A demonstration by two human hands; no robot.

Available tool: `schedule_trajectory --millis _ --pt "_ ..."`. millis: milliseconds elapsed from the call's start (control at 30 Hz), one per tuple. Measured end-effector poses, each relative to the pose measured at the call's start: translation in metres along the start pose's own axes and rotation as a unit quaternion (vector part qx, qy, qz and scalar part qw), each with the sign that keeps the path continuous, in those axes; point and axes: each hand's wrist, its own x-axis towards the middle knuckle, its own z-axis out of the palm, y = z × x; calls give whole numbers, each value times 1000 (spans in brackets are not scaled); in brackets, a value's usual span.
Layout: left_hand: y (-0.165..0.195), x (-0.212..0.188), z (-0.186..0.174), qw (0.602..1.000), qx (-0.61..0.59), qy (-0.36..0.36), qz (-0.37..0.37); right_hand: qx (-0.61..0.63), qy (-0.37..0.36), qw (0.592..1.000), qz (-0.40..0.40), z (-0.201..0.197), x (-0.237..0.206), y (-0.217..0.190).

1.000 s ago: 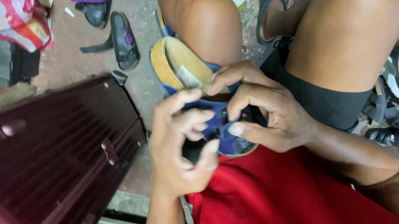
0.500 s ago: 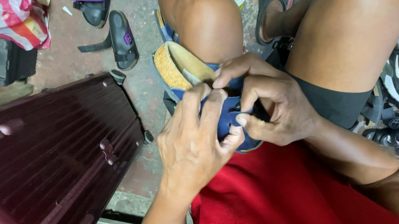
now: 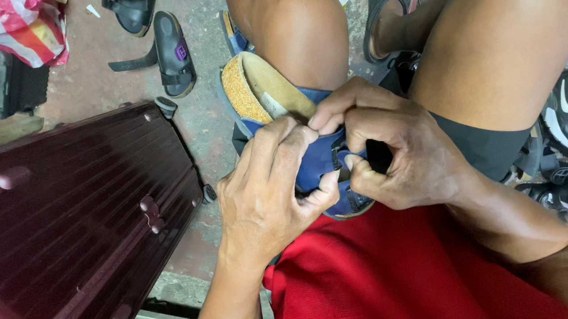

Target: The person sits on the floor repairing sandals. They first work the buckle and strap of a blue sandal on their lap, then pick up a black sandal with a purple strap, apply glue from a squeeze bottle along the sole edge, and press the sole and strap areas together by hand.

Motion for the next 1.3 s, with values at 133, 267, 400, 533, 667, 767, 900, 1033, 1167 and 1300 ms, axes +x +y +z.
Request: schedule_trajectory --millis 133,267,400,533,667,767,900,1033,1167,1300 --pt "-1 0 -2 1000 -11 1 -5 -11 10 1000 27 1 1 -1" --pt "-4 1 -4 1000 -27 4 -13 -51 -4 997 52 1 0 -5" --pt "-7 0 -4 999 -35 0 -17 -126 -7 992 29 5 -1 -6" --pt "-6 -2 -4 999 -50 -4 -22 -135 -11 990 23 9 -4 -2" --pt "-5 -2 -3 998 -51 -7 -23 -90 -17 994 55 8 -5 2" --pt "-5 -2 -4 998 -55 -9 -24 -54 -28 996 62 3 -2 4" --pt "-11 -1 -7 997 -69 -3 -14 -38 -38 998 18 -5 -3 2" --pt "-12 -1 -8 996 -81 -21 -9 -80 -18 994 71 4 -9 6" --pt "-13 -3 -9 997 -78 -15 -8 -58 -7 994 97 12 -13 15" --pt "-24 -8 -11 988 -139 -12 -60 -153 109 982 -24 -1 -20 10"
